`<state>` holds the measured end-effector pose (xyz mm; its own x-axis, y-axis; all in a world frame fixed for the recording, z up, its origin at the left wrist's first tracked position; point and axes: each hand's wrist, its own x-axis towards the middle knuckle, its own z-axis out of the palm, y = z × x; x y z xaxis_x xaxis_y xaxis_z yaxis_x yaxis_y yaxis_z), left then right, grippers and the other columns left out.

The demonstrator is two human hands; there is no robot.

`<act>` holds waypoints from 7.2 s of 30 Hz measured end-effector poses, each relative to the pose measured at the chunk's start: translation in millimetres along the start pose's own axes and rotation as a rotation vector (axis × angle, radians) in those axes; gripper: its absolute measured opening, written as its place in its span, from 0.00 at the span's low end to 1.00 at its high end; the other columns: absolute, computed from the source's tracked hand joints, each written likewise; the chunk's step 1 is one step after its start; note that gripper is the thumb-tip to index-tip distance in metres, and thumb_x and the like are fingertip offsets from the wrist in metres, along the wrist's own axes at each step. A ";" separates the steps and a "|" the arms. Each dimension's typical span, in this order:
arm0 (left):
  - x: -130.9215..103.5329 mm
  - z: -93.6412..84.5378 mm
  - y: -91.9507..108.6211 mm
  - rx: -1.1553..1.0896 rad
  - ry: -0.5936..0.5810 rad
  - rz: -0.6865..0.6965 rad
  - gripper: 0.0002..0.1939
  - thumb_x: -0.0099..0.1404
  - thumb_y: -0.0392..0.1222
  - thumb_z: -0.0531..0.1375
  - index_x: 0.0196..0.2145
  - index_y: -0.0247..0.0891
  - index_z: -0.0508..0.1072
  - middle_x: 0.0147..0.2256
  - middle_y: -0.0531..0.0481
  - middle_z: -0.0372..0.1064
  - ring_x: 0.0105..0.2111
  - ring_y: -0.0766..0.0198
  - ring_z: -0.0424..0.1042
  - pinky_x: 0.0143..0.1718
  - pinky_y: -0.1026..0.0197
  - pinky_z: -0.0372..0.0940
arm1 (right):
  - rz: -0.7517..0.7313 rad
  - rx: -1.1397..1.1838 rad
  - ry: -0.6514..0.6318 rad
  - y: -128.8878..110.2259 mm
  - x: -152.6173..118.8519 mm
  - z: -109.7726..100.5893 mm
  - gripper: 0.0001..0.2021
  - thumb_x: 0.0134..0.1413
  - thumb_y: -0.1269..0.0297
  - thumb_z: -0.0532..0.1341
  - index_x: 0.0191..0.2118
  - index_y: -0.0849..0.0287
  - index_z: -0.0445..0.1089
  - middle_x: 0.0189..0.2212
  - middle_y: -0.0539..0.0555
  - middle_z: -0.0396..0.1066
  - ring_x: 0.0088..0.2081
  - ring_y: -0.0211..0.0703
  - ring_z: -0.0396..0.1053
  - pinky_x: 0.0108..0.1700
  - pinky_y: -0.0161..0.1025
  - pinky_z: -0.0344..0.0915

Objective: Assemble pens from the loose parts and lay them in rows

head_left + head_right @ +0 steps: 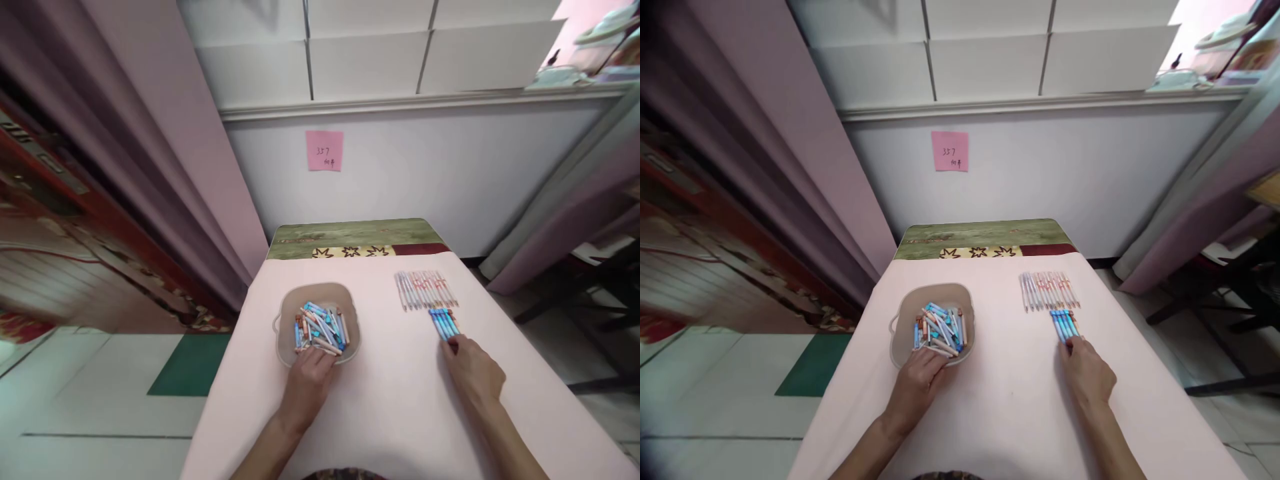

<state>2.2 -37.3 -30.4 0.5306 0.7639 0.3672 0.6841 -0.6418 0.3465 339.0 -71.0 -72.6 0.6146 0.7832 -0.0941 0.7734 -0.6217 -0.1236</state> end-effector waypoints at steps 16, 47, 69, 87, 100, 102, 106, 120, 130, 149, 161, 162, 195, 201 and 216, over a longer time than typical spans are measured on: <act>-0.8 -52.7 -32.8 -0.585 0.356 -0.663 0.13 0.62 0.47 0.56 0.36 0.38 0.75 0.32 0.47 0.75 0.31 0.60 0.72 0.34 0.60 0.67 | -0.775 0.168 -0.198 -197.0 -45.2 -50.3 0.09 0.55 0.64 0.56 0.36 0.54 0.74 0.34 0.53 0.76 0.37 0.42 0.72 0.37 0.32 0.60; 3.5 -52.5 -81.0 -0.807 0.402 -0.835 0.16 0.56 0.51 0.61 0.36 0.35 0.74 0.29 0.47 0.73 0.24 0.66 0.66 0.28 0.63 0.64 | -0.764 -0.079 -0.182 -259.4 -9.3 -33.5 0.14 0.60 0.63 0.51 0.39 0.58 0.74 0.36 0.60 0.76 0.40 0.48 0.73 0.39 0.37 0.63; -7.3 -60.4 -80.7 -0.771 0.458 -0.859 0.14 0.56 0.49 0.61 0.35 0.35 0.74 0.29 0.48 0.74 0.23 0.67 0.67 0.27 0.63 0.63 | -0.941 -0.044 -0.180 -281.8 -12.9 -24.3 0.14 0.59 0.68 0.52 0.44 0.60 0.73 0.40 0.61 0.75 0.42 0.46 0.71 0.41 0.35 0.61; -3.3 -54.6 -69.6 -0.873 0.506 -0.868 0.14 0.55 0.46 0.64 0.35 0.34 0.74 0.28 0.50 0.72 0.22 0.70 0.64 0.25 0.66 0.60 | -0.843 -0.015 -0.278 -288.7 -43.3 -6.5 0.12 0.54 0.66 0.58 0.38 0.65 0.77 0.35 0.68 0.76 0.39 0.53 0.75 0.38 0.38 0.66; 44.1 -33.4 -49.9 -1.232 0.407 -0.915 0.17 0.50 0.46 0.67 0.35 0.32 0.74 0.26 0.50 0.71 0.23 0.67 0.69 0.22 0.64 0.66 | -0.876 0.513 -0.317 -231.2 -49.2 -43.6 0.10 0.53 0.59 0.59 0.30 0.57 0.74 0.27 0.50 0.76 0.28 0.37 0.71 0.29 0.30 0.59; 49.7 -25.9 -46.5 -1.313 0.359 -0.916 0.15 0.50 0.44 0.67 0.33 0.31 0.75 0.25 0.50 0.71 0.21 0.68 0.68 0.20 0.66 0.65 | -0.878 0.657 -0.335 -225.1 -50.8 -45.6 0.10 0.52 0.59 0.59 0.28 0.58 0.74 0.25 0.50 0.76 0.26 0.37 0.69 0.27 0.30 0.59; 51.5 -21.3 -48.2 -1.502 0.378 -0.981 0.08 0.52 0.35 0.67 0.30 0.30 0.74 0.23 0.50 0.71 0.19 0.70 0.68 0.19 0.69 0.65 | -0.836 0.801 -0.343 -221.7 -49.9 -44.9 0.10 0.52 0.60 0.59 0.32 0.57 0.75 0.24 0.49 0.74 0.22 0.36 0.66 0.24 0.30 0.59; 57.4 -9.0 -35.1 -2.002 0.371 -1.295 0.08 0.63 0.29 0.56 0.27 0.30 0.71 0.21 0.49 0.69 0.18 0.73 0.66 0.19 0.73 0.62 | -0.976 1.007 -0.007 -223.0 -67.6 -39.6 0.08 0.53 0.69 0.60 0.39 0.57 0.73 0.32 0.52 0.73 0.30 0.36 0.69 0.33 0.32 0.66; 52.9 -44.9 -27.2 -0.995 0.278 -0.659 0.08 0.54 0.40 0.65 0.33 0.36 0.78 0.29 0.49 0.75 0.30 0.63 0.71 0.33 0.66 0.64 | -0.784 1.087 -0.320 -240.4 -50.5 -53.7 0.11 0.50 0.56 0.62 0.32 0.60 0.71 0.24 0.51 0.74 0.25 0.37 0.70 0.27 0.31 0.65; 8.2 -58.6 -89.3 -1.832 0.713 -1.191 0.06 0.63 0.28 0.55 0.30 0.29 0.71 0.32 0.40 0.74 0.19 0.72 0.67 0.16 0.71 0.61 | -0.968 0.044 -0.303 -301.8 -35.1 -3.1 0.10 0.58 0.70 0.56 0.40 0.62 0.74 0.38 0.62 0.74 0.41 0.48 0.72 0.41 0.39 0.65; 8.0 -62.2 -87.5 -1.883 0.709 -1.227 0.07 0.64 0.28 0.55 0.29 0.30 0.71 0.31 0.42 0.73 0.23 0.70 0.71 0.22 0.71 0.68 | -1.157 -0.185 -0.444 -321.2 -31.3 8.7 0.16 0.60 0.61 0.59 0.51 0.61 0.65 0.49 0.58 0.66 0.46 0.46 0.68 0.45 0.47 0.68; 8.1 -62.0 -87.7 -1.881 0.709 -1.224 0.07 0.64 0.28 0.55 0.29 0.30 0.71 0.31 0.42 0.73 0.23 0.70 0.71 0.22 0.71 0.68 | -1.164 -0.179 -0.436 -320.0 -30.1 7.3 0.16 0.60 0.61 0.59 0.52 0.61 0.65 0.49 0.58 0.66 0.46 0.46 0.68 0.45 0.47 0.68; 56.2 -28.5 -8.6 -2.081 0.436 -1.357 0.03 0.63 0.30 0.57 0.33 0.29 0.72 0.22 0.48 0.73 0.18 0.70 0.71 0.14 0.74 0.63 | -0.897 1.214 -0.029 -212.2 -66.2 -41.3 0.07 0.54 0.62 0.62 0.34 0.57 0.76 0.33 0.55 0.75 0.32 0.39 0.71 0.33 0.34 0.68; 51.0 -24.7 -11.5 -2.110 0.398 -1.359 0.03 0.63 0.31 0.57 0.34 0.28 0.71 0.22 0.48 0.71 0.17 0.72 0.68 0.13 0.74 0.59 | -0.965 1.121 0.019 -207.6 -69.4 -41.2 0.10 0.53 0.65 0.62 0.43 0.56 0.74 0.37 0.54 0.74 0.27 0.34 0.68 0.28 0.31 0.66; 29.4 -66.5 -59.8 -2.040 0.690 -1.173 0.07 0.66 0.30 0.51 0.35 0.29 0.70 0.27 0.47 0.71 0.20 0.73 0.67 0.17 0.72 0.61 | -0.766 0.265 -0.092 -190.9 -41.0 -50.0 0.08 0.56 0.64 0.57 0.35 0.53 0.74 0.34 0.51 0.76 0.35 0.40 0.72 0.36 0.33 0.63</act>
<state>-56.3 19.1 17.0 0.0126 0.8438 -0.5365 -0.8749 0.2691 0.4027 173.9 15.4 4.3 -0.0938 0.9951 0.0324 0.9043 0.0988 -0.4152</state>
